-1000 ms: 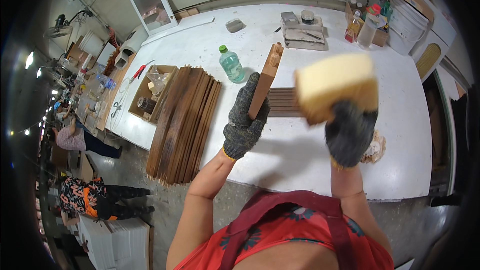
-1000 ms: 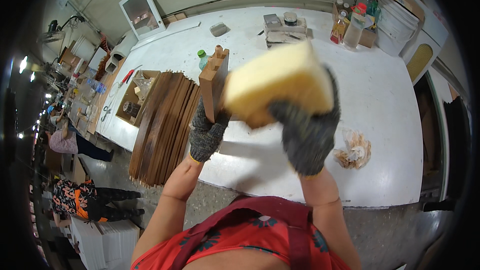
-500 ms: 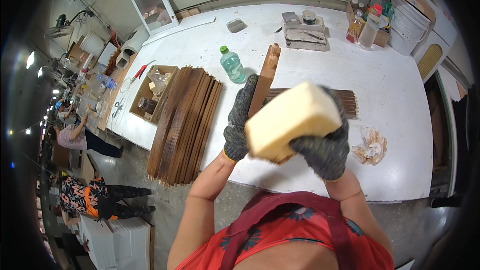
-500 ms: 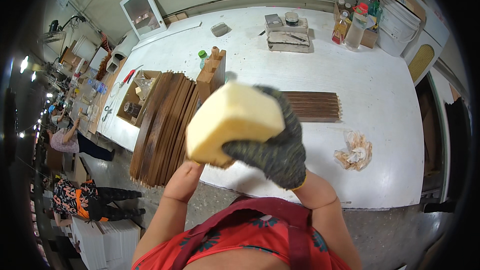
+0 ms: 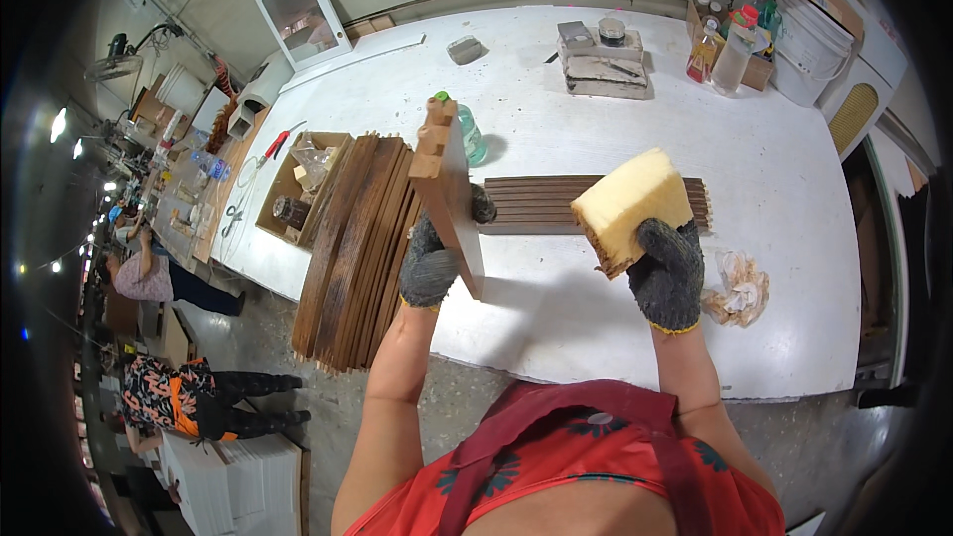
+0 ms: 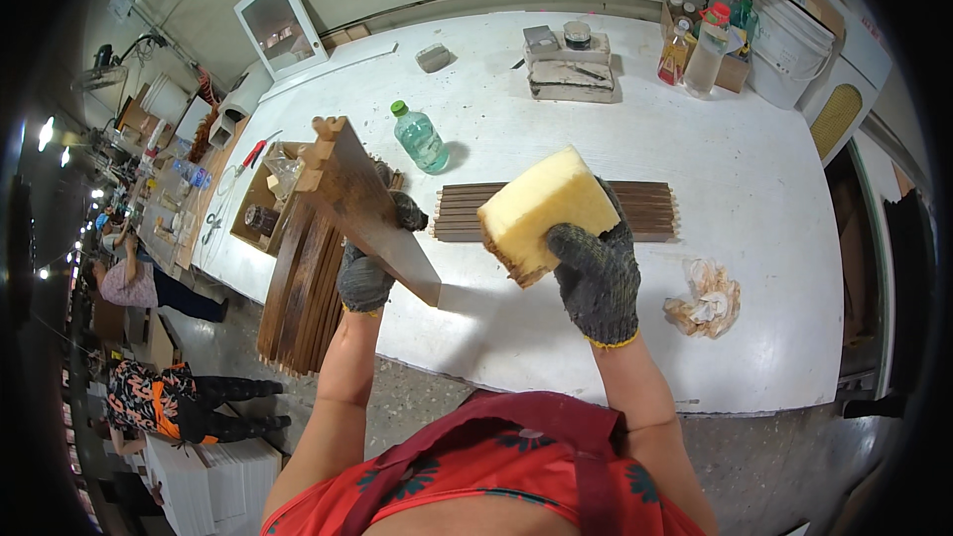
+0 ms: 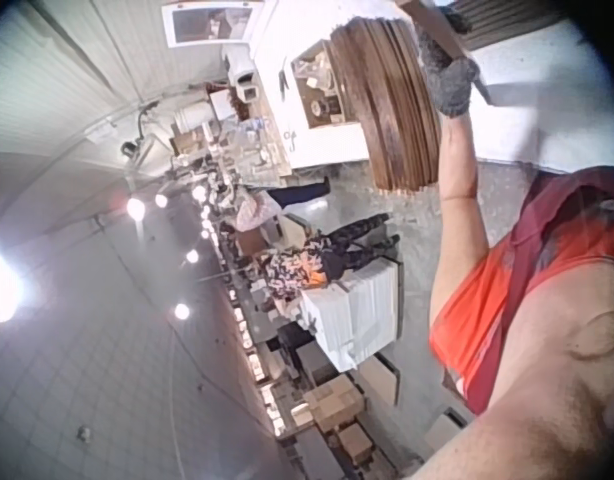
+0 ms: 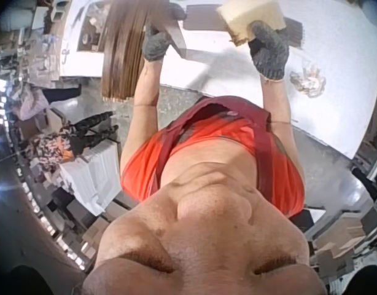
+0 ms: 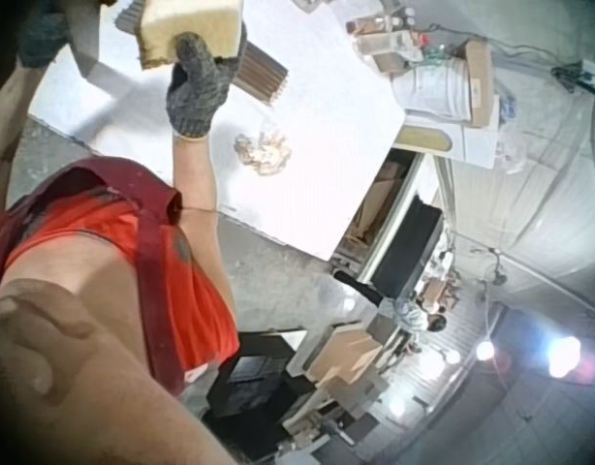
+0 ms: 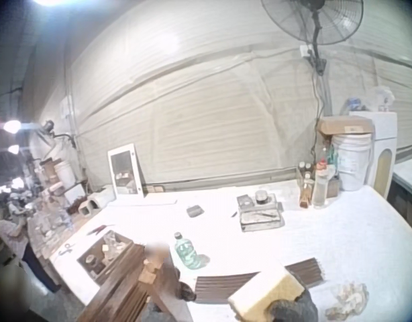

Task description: The person applies a liquid stain to narrow wood planks using a sponge, picking up one plank at a time from a stack, wiping all sides and ends, and then placing the finished planks onto a separate pile on the workbench.

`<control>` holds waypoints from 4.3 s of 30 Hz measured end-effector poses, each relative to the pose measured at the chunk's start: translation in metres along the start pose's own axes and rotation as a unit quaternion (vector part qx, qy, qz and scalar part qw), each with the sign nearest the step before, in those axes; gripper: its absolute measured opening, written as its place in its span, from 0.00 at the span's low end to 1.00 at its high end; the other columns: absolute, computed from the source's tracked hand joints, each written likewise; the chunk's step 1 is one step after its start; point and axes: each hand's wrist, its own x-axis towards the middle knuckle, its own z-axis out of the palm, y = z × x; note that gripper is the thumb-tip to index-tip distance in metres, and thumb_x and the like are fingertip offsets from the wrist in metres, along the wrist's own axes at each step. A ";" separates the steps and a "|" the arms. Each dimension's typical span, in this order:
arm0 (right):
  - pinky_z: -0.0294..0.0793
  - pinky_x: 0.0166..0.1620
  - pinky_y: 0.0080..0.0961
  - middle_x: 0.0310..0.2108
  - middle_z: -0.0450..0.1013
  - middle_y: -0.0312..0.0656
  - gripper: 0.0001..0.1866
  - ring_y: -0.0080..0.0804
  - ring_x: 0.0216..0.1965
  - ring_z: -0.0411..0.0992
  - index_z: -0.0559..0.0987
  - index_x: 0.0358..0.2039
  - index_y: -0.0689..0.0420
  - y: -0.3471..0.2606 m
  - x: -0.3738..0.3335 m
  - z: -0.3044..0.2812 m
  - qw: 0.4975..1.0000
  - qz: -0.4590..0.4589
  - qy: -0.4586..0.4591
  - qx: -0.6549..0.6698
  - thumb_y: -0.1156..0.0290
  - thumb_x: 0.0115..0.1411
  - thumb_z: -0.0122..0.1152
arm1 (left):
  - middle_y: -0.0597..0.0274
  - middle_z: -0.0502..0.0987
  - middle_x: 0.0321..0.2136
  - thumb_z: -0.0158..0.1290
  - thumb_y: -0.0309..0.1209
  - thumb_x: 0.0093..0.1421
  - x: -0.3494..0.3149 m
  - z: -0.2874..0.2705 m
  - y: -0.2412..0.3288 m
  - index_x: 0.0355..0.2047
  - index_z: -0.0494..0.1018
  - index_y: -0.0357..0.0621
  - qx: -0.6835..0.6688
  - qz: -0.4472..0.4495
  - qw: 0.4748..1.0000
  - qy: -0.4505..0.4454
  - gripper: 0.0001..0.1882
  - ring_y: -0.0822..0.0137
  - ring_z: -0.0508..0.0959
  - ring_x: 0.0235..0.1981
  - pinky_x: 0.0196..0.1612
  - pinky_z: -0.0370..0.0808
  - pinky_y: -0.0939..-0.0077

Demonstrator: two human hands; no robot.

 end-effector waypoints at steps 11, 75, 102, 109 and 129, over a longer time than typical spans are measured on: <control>0.65 0.51 0.29 0.44 0.67 0.41 0.26 0.34 0.48 0.65 0.64 0.50 0.62 0.007 0.014 -0.031 0.999 -0.032 0.002 0.030 0.75 0.49 0.59 | 0.68 0.74 0.32 0.56 0.30 0.52 -0.031 -0.029 -0.052 0.40 0.71 0.39 0.104 -0.163 0.979 0.061 0.15 0.75 0.70 0.33 0.37 0.69 0.79; 0.61 0.55 0.37 0.46 0.68 0.44 0.28 0.42 0.49 0.66 0.69 0.48 0.57 0.004 0.069 0.005 0.536 -0.418 -0.431 -0.594 0.73 0.42 0.60 | 0.49 0.70 0.47 0.47 0.21 0.53 -0.009 0.013 -0.047 0.47 0.69 0.39 0.474 -0.001 0.881 -0.004 0.19 0.52 0.68 0.49 0.53 0.65 0.65; 0.71 0.52 0.31 0.45 0.68 0.42 0.31 0.32 0.47 0.67 0.66 0.48 0.57 0.004 0.101 -0.006 0.928 -0.151 -0.244 -0.239 0.79 0.42 0.68 | 0.72 0.62 0.15 0.42 0.41 0.61 -0.015 0.060 -0.022 0.40 0.71 0.35 -0.054 -0.310 0.946 0.079 0.20 0.79 0.61 0.14 0.15 0.58 0.87; 0.70 0.44 0.26 0.39 0.71 0.40 0.23 0.30 0.41 0.71 0.71 0.41 0.56 0.055 0.022 -0.006 0.820 -0.070 -0.364 -0.437 0.70 0.44 0.69 | 0.70 0.70 0.22 0.44 0.38 0.61 0.009 0.030 -0.033 0.47 0.67 0.34 -0.111 -0.190 0.964 0.146 0.20 0.79 0.68 0.21 0.22 0.65 0.85; 0.71 0.43 0.34 0.41 0.69 0.44 0.36 0.39 0.43 0.68 0.64 0.49 0.57 0.092 -0.032 -0.085 0.918 0.320 -0.153 0.176 0.64 0.39 0.71 | 0.60 0.72 0.24 0.46 0.42 0.61 0.059 0.006 -0.009 0.42 0.70 0.35 -0.171 -0.078 0.916 0.353 0.20 0.69 0.71 0.22 0.24 0.70 0.79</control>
